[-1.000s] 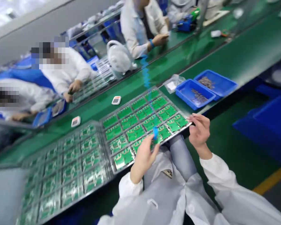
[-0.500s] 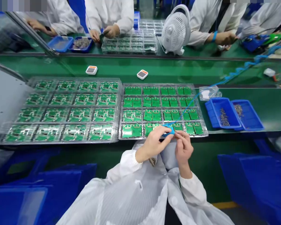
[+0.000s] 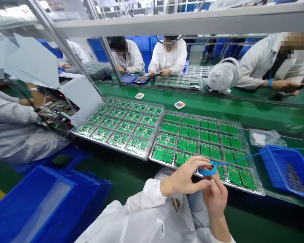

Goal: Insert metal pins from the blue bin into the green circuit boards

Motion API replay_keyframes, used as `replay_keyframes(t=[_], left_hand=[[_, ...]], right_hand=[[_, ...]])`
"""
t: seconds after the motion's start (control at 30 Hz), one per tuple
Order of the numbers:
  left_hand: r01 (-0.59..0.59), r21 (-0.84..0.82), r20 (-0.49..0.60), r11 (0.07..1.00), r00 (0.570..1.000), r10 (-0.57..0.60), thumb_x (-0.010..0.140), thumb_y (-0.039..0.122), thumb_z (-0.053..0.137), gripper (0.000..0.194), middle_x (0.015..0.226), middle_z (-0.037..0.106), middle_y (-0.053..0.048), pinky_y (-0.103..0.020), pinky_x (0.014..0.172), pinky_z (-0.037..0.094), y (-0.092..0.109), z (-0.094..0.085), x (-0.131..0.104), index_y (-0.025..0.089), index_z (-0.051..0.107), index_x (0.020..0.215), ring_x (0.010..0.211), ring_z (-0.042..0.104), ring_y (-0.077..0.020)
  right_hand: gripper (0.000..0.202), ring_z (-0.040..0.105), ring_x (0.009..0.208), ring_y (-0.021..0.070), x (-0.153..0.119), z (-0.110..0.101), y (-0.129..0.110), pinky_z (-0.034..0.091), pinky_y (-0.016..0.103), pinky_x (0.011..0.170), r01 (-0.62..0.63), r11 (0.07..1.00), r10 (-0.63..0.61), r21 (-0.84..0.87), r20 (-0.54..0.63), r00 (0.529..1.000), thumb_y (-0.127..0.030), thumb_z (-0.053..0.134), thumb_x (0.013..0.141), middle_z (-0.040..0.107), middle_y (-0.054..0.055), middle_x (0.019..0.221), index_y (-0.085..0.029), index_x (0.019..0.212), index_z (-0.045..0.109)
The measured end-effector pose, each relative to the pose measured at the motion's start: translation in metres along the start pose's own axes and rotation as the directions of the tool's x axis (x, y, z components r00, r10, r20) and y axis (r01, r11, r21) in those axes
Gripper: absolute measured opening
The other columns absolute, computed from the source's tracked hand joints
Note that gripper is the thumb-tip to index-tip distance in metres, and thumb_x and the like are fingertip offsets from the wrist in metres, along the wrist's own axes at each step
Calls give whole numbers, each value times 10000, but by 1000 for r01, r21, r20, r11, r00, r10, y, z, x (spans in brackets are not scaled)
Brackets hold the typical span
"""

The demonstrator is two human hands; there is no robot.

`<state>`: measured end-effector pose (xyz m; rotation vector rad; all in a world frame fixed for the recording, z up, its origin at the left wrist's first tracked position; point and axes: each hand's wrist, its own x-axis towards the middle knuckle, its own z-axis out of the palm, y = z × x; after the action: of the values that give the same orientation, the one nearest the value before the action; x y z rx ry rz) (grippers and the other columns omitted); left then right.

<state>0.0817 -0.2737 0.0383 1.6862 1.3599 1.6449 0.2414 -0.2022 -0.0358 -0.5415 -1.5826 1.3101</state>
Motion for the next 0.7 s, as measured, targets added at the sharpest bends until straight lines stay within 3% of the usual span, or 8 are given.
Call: replay_keyframes(t=[0.07, 0.17, 0.3, 0.43, 0.53, 0.7], left_hand=[[68, -94, -93, 993, 993, -77, 980, 300, 808, 638, 1477, 694, -177, -560, 1205, 596, -6, 13, -10, 231, 526, 1548, 1391, 711, -334], [160, -185, -141, 970, 972, -187, 1015, 300, 767, 512, 1361, 756, -147, -503, 1139, 631, -12, 32, -19, 215, 574, 1482, 1263, 772, -290], [180, -86, -160, 980, 968, -192, 1016, 304, 758, 292, 1295, 781, -131, -471, 1139, 608, -11, 43, -14, 200, 688, 1280, 1255, 761, -284], [178, 72, -196, 981, 967, -161, 999, 306, 771, 228, 1218, 796, -112, -479, 1104, 589, -9, 44, 1, 215, 713, 1200, 1201, 746, -284], [167, 172, -204, 971, 970, -131, 995, 316, 777, 200, 1122, 793, -93, -492, 1085, 571, -9, 45, 12, 221, 720, 1161, 1149, 723, -285], [224, 219, -177, 950, 966, -187, 1004, 327, 774, 224, 1114, 779, -90, -449, 1002, 586, -13, 50, 28, 219, 695, 1184, 1083, 730, -265]], right_hand=[[358, 786, 1265, 342, -2, 0, -3, 692, 547, 1029, 11, 995, -6, 103, -54, 999, -267, 594, 1072, 752, 80, 1414, -382, 1288, 855], [365, 752, 1331, 353, -2, -6, -7, 660, 575, 1114, 30, 985, -14, 171, -92, 996, -223, 639, 1036, 741, 90, 1404, -370, 1273, 876], [416, 722, 1388, 324, 0, -14, -2, 655, 580, 1139, 65, 972, -33, 224, -142, 989, -174, 609, 1042, 696, 54, 1502, -407, 1276, 862], [459, 657, 1480, 375, 6, -12, 5, 648, 656, 1138, 85, 984, -62, 159, -142, 988, -181, 555, 1063, 617, 54, 1608, -422, 1335, 835], [482, 680, 1435, 390, 14, -12, 9, 641, 692, 1126, 116, 982, -96, 149, -139, 986, -180, 535, 1071, 619, 88, 1577, -416, 1386, 813], [476, 673, 1426, 417, 28, -23, 16, 673, 694, 1070, 108, 992, -103, 64, -88, 991, -258, 554, 1074, 631, 151, 1524, -365, 1484, 773]])
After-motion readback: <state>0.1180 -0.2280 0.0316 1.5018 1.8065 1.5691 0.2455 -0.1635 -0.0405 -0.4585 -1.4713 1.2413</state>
